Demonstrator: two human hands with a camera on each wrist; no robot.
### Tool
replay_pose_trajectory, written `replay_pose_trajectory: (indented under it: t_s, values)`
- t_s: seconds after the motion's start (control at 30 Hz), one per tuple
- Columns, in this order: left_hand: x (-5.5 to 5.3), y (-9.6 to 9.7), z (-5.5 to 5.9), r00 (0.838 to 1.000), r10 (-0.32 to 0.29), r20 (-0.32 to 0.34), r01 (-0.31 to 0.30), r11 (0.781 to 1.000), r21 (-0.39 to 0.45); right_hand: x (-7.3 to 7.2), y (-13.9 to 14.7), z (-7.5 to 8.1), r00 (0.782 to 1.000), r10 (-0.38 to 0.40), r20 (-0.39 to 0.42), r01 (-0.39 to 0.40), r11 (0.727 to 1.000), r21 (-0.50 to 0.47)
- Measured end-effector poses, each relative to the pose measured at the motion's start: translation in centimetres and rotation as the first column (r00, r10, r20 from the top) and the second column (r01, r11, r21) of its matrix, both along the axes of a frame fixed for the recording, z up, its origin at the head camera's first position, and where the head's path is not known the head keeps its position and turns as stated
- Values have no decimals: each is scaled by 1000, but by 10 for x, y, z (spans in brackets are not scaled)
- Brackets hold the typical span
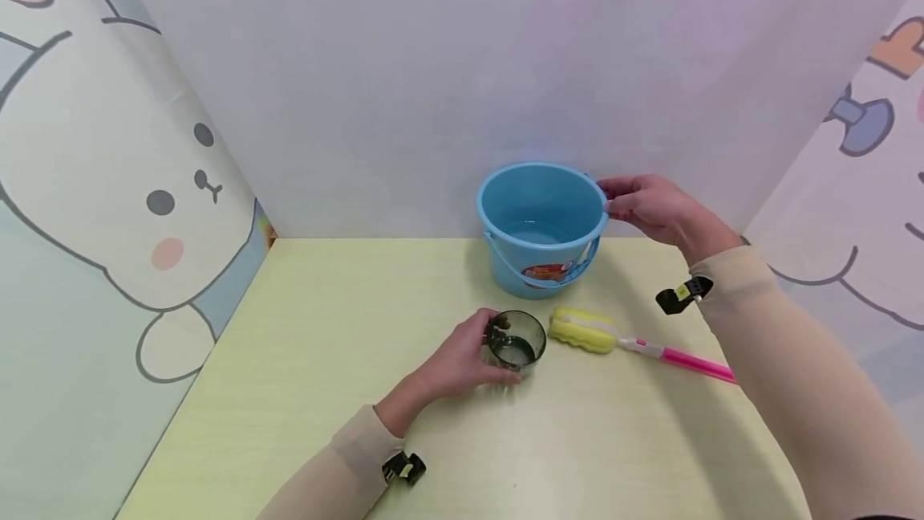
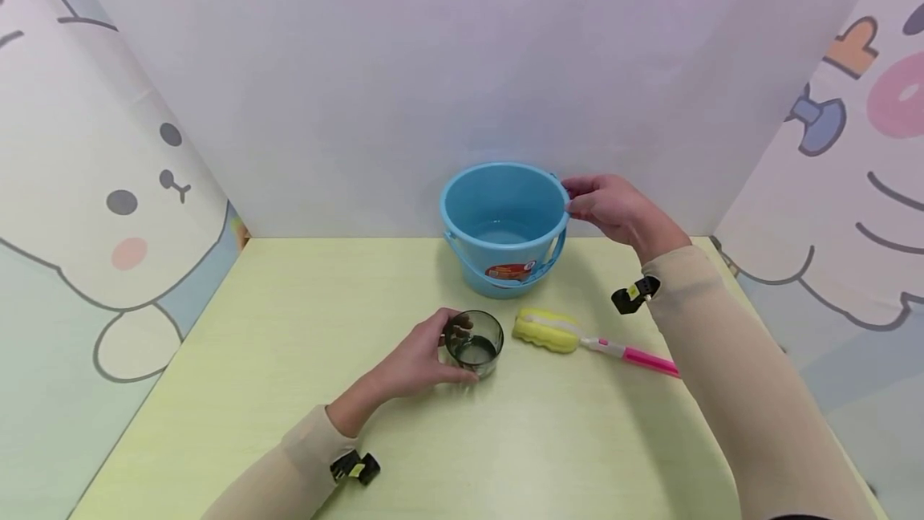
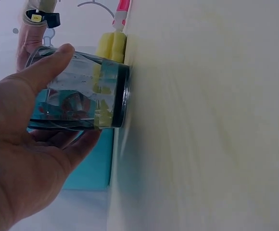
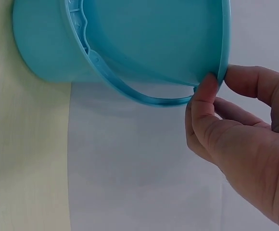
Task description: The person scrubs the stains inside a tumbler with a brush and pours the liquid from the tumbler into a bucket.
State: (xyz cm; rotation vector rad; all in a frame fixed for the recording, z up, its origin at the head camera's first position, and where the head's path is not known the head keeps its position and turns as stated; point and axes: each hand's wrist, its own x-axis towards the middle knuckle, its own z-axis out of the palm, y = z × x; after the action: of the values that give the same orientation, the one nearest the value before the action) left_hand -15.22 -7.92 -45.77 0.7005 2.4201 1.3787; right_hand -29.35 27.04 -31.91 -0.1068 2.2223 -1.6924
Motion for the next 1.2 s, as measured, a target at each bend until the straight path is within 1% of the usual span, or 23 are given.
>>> replay_pose_trajectory:
  t_s: [0.23, 0.4, 0.57, 0.63, 0.73, 0.87, 1.07, 1.2]
  values:
    - [2, 1, -2, 1000, 19, -10, -19, 1000, 3, -1, -2, -1, 1000, 0, -7, 0, 1000, -10]
    - [4, 0, -2, 999, 44, -19, -44, 999, -4, 0, -4, -1, 1000, 6, -14, -6, 1000, -6]
    - [6, -2, -1, 998, 53, -33, -53, 999, 9, 1, -7, 0, 1000, 7, -20, -7, 1000, 4]
    - [6, -2, 0, 997, 62, -36, -62, 998, 14, 1, -7, 0, 1000, 4, -22, -4, 1000, 10]
    - [7, -4, 6, 996, 75, -48, -74, 997, 21, 0, -8, 0, 1000, 5, -28, -5, 1000, 19]
    - [6, -7, 14, 995, 77, -61, -75, 997, 37, 0, -9, 1, 1000, -1, -28, 1, 1000, 11]
    - [1, -14, 15, 993, 82, -85, -77, 996, 53, 0, -10, 0, 1000, 0, -26, 0, 1000, 7]
    - [-3, -21, 18, 990, 101, -98, -94, 993, 67, 0, -11, -1, 1000, 0, -24, 0, 1000, 7]
